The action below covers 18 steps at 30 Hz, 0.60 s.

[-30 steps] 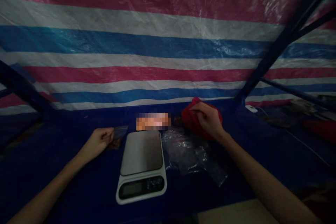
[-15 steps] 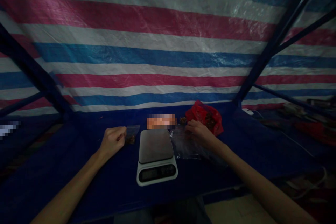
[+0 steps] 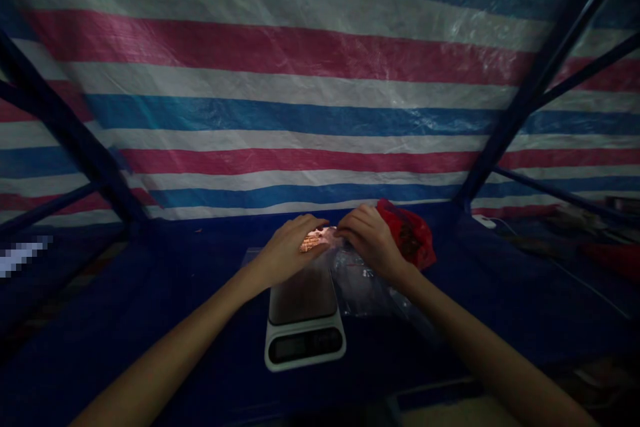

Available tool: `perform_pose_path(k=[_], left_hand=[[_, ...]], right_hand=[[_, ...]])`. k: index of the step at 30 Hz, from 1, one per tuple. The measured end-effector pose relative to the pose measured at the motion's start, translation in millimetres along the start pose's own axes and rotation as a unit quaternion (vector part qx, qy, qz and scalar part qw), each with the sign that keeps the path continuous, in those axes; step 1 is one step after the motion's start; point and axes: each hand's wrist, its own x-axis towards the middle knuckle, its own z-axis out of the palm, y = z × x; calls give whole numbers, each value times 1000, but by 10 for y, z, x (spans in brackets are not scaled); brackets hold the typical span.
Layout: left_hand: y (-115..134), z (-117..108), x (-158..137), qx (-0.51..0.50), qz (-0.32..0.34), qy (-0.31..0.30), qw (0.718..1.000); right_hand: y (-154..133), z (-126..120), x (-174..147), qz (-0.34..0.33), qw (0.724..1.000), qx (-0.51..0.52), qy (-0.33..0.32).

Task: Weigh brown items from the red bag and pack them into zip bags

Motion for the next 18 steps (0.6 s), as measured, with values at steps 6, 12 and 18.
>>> perform_pose_path(k=[6,12,18], left_hand=[[-60,200,270,-13,20,4,1000],[-144,239,347,18,19,-33,999],[-239,280,367,80,38,-43,995]], right_hand=[[30,240,-236,101,985,71,119],[113,241,-405,85,988,98,86],[-2,304,-430,83,993,67,60]])
